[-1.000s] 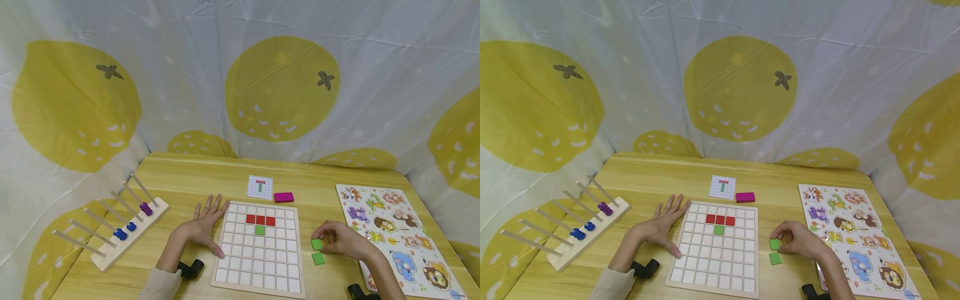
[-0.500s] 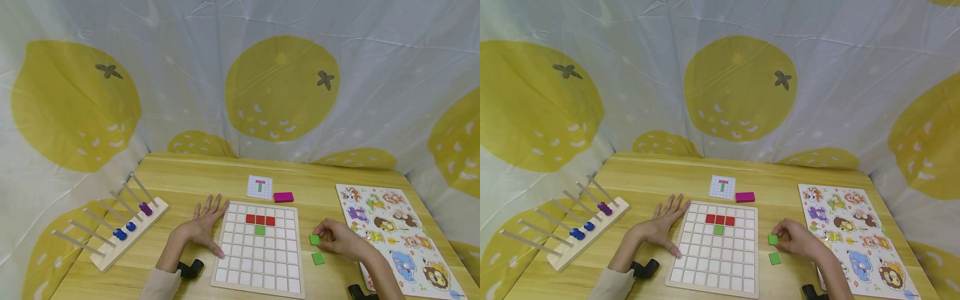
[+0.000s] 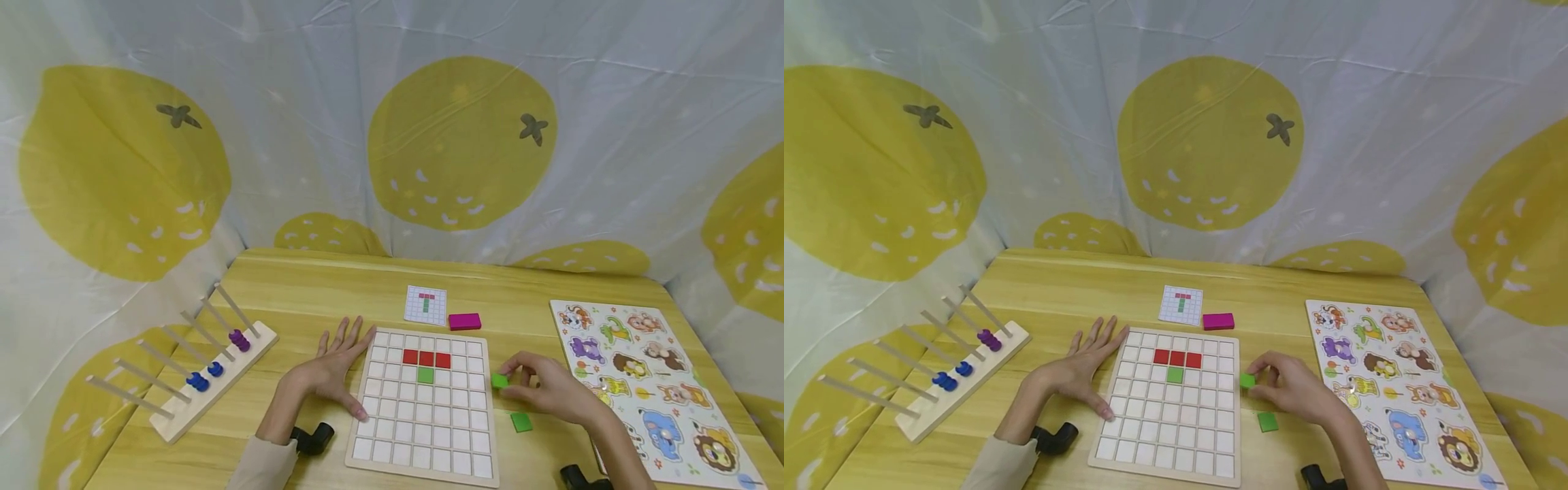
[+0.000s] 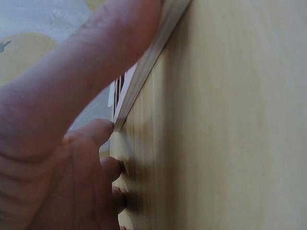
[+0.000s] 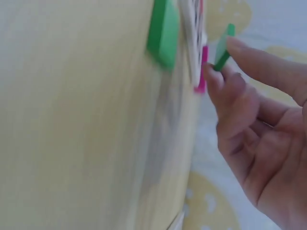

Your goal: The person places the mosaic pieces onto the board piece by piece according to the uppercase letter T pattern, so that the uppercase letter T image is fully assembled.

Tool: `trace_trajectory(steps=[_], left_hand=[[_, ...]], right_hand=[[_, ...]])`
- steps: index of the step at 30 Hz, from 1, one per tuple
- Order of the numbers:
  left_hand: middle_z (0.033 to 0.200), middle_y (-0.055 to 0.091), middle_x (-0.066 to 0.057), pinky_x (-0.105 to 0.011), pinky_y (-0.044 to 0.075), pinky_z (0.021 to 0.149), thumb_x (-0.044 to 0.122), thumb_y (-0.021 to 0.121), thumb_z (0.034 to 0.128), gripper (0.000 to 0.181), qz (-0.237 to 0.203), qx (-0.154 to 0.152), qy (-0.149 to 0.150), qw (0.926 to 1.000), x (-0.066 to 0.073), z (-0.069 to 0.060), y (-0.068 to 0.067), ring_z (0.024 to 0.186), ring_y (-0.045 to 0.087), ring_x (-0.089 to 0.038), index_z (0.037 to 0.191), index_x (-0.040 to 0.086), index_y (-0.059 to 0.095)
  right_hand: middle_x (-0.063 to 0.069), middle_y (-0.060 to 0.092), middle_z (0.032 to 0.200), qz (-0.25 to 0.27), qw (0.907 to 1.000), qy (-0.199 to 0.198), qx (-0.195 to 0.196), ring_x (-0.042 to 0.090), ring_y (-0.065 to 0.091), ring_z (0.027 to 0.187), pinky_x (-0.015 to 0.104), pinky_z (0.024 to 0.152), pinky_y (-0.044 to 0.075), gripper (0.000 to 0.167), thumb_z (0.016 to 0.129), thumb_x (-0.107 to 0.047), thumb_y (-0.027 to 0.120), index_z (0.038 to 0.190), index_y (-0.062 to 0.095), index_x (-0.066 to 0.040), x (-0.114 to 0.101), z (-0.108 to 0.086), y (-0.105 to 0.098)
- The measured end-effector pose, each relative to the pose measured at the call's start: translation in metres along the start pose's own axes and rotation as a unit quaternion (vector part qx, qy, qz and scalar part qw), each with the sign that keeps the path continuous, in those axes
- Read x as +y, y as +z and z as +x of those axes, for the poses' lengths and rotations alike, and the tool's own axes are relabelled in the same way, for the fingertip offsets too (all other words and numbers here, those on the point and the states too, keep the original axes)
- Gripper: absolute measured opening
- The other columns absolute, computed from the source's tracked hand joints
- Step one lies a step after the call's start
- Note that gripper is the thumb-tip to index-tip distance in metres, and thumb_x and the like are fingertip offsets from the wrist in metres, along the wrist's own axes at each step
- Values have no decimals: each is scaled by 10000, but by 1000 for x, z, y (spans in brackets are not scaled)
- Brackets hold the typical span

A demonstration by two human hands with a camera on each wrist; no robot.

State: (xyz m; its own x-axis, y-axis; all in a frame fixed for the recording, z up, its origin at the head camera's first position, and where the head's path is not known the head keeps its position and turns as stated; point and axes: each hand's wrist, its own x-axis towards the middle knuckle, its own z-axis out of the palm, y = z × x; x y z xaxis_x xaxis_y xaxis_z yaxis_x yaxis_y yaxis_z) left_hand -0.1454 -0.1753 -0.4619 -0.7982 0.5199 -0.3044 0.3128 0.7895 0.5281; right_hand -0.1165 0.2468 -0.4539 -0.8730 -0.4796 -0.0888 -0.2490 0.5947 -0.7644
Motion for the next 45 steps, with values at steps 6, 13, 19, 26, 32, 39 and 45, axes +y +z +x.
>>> trace_trajectory(steps=[6, 13, 19, 26, 32, 39, 45], left_hand=[[1716, -190, -196, -705, -132, 1238, 506, 975, 597, 1488, -59, -24, -42, 10000, 2, 0, -2, 1574, -231, -432, 1677, 147, 16], [1715, -191, -197, -699, -145, 1237, 499, 977, 598, 1490, -94, -34, -2, 9999, 4, 1, 0, 1575, -228, -431, 1677, 145, 13], [1721, -184, -185, -687, -146, 1246, 494, 984, 591, 1492, -70, -24, -20, 10000, 3, 3, 0, 1581, -218, -429, 1678, 147, 22], [1720, -180, -190, -684, -148, 1246, 488, 987, 589, 1492, -98, -14, -14, 9999, 3, 2, 1, 1580, -215, -432, 1678, 143, 27], [1721, -178, -192, -692, -136, 1246, 499, 983, 588, 1494, -40, 19, -22, 10000, 1, 1, 1, 1581, -214, -431, 1679, 152, 23], [1722, -176, -195, -697, -131, 1245, 503, 981, 592, 1492, -25, 23, -21, 10000, 1, 0, 0, 1582, -212, -432, 1679, 152, 21], [1723, -172, -193, -693, -135, 1246, 494, 985, 590, 1490, -55, 39, -28, 10000, 1, 0, 1, 1582, -210, -434, 1679, 149, 28]], right_hand=[[-21, 692, 933, -122, 9991, -232, 336, 9, 493, 671, 199, 545, 427, 185, 915, -193, 794, 1079, 733, -135, -33, 19, 22], [-28, 724, 947, -180, 9985, -373, 359, -4, 447, 607, 192, 596, 411, 175, 855, -127, 841, 1014, 770, -104, -64, 40, 54], [-28, 707, 878, -229, 9988, -66, 423, 20, 431, 565, 206, 557, 406, 189, 799, -101, 877, 963, 782, -93, -76, 50, 75], [-25, 739, 908, -528, 9966, 274, 566, 54, 481, 642, 215, 612, 408, 200, 749, -134, 914, 916, 805, -122, -81, 52, 84], [-41, 747, 900, -658, 9960, 230, 565, 109, 571, 809, 243, 722, 453, 205, 720, -141, 937, 881, 812, -130, -81, 55, 86], [-46, 709, 820, -363, 9981, 277, 420, 116, 572, 772, 212, 653, 442, 221, 703, -125, 945, 881, 816, -112, -81, 59, 89], [-33, 695, 795, -206, 9985, 356, 356, 75, 541, 693, 210, 613, 441, 218, 701, -95, 944, 870, 807, -100, -81, 61, 88]])
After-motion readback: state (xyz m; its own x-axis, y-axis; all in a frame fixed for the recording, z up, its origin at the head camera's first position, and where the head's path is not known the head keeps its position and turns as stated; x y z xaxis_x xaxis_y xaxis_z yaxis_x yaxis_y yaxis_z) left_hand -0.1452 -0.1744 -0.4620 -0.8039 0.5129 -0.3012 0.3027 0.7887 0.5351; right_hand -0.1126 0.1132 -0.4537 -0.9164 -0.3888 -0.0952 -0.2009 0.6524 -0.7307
